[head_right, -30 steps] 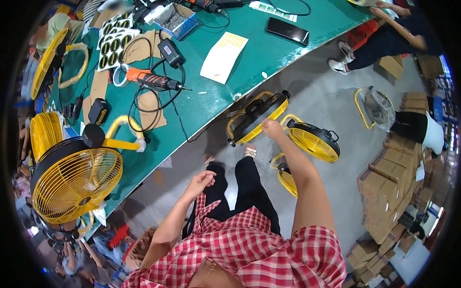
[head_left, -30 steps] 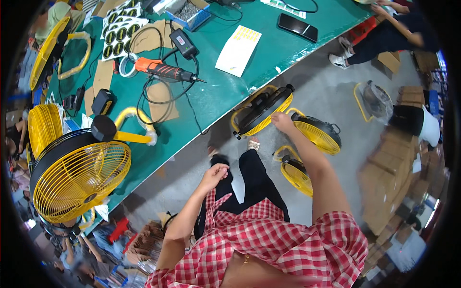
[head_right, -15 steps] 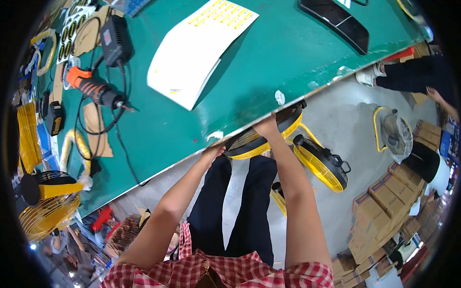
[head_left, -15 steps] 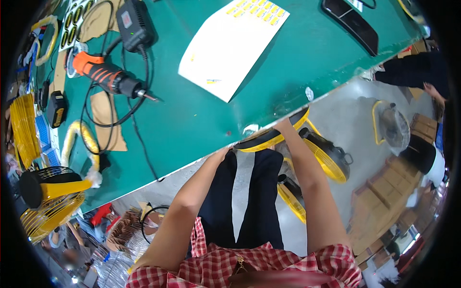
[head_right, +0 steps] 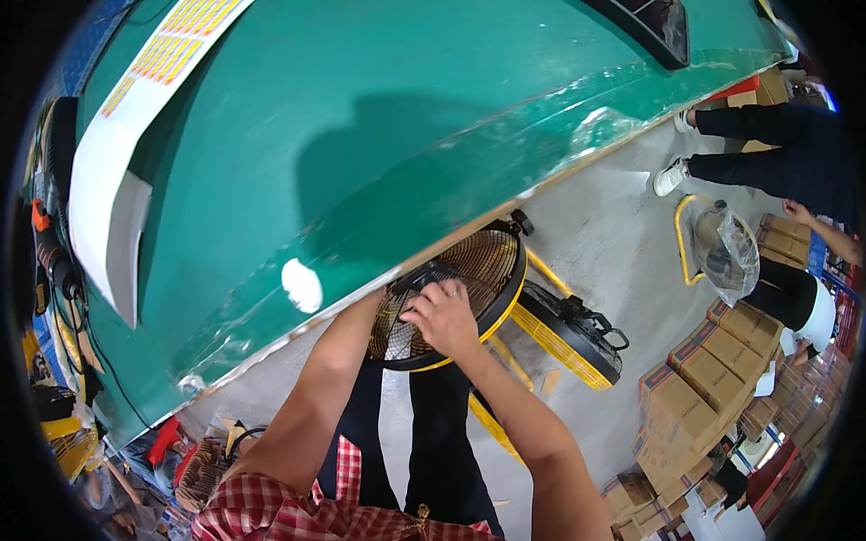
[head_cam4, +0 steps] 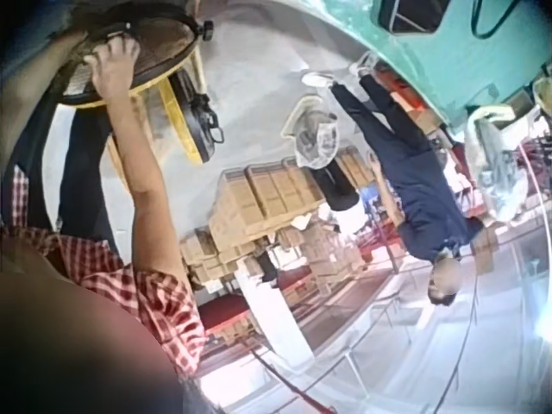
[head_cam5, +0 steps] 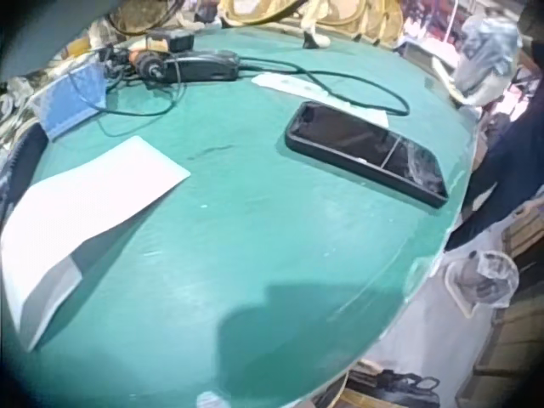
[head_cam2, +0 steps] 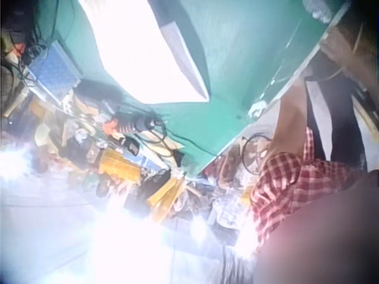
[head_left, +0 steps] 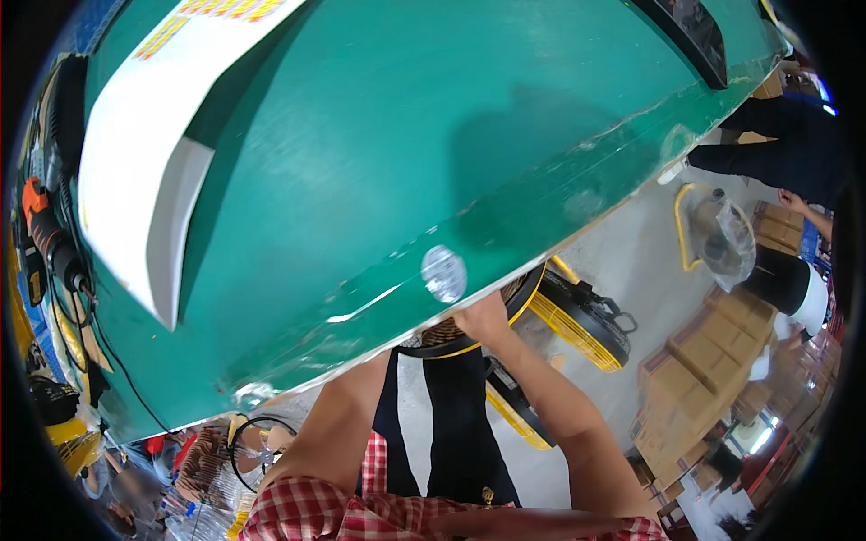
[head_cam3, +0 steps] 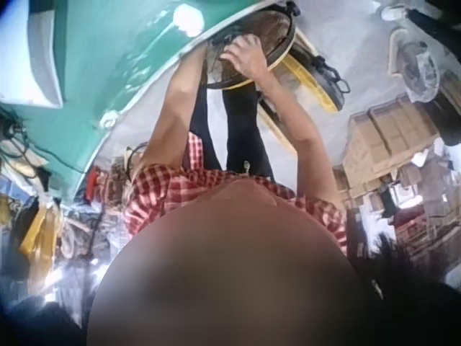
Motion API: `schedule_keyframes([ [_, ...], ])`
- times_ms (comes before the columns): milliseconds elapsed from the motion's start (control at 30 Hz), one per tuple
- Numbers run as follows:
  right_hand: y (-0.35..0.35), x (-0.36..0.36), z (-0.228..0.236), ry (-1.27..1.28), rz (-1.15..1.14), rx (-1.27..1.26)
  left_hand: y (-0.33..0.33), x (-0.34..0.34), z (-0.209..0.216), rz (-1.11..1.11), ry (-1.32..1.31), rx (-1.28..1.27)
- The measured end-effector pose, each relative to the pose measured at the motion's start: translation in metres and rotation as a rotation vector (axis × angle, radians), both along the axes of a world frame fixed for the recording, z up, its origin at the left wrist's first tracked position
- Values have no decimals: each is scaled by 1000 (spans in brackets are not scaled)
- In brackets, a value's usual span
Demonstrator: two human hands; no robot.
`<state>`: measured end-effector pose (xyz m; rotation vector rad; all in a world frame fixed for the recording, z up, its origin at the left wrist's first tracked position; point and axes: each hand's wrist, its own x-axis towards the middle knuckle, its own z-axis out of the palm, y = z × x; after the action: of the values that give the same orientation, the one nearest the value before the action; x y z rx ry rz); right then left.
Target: Assembling components and attaching labels to portable electric fans.
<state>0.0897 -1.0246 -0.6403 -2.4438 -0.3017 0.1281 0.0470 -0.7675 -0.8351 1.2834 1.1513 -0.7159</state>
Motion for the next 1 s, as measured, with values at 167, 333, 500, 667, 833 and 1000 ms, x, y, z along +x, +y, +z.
schedule_keyframes([
  [167, -8, -2, 1, 27, -5, 44, 6, -9, 1, 6, -12, 35],
  [333, -21, 18, -9, 136, 153, 35, 24, -24, 16, -37, -27, 64],
  [500, -55, 45, -9, 215, 315, 72, 64, -57, 83, -210, -112, 260],
  [667, -124, 105, -34, 277, 413, -411, 109, -102, 146, 50, -170, 467],
  [833, -222, 176, -61, 418, 298, -463, 122, -146, 188, 20, -245, 225],
  [1000, -236, 185, -71, 232, 384, -690, 77, -156, 271, 117, -274, -13],
])
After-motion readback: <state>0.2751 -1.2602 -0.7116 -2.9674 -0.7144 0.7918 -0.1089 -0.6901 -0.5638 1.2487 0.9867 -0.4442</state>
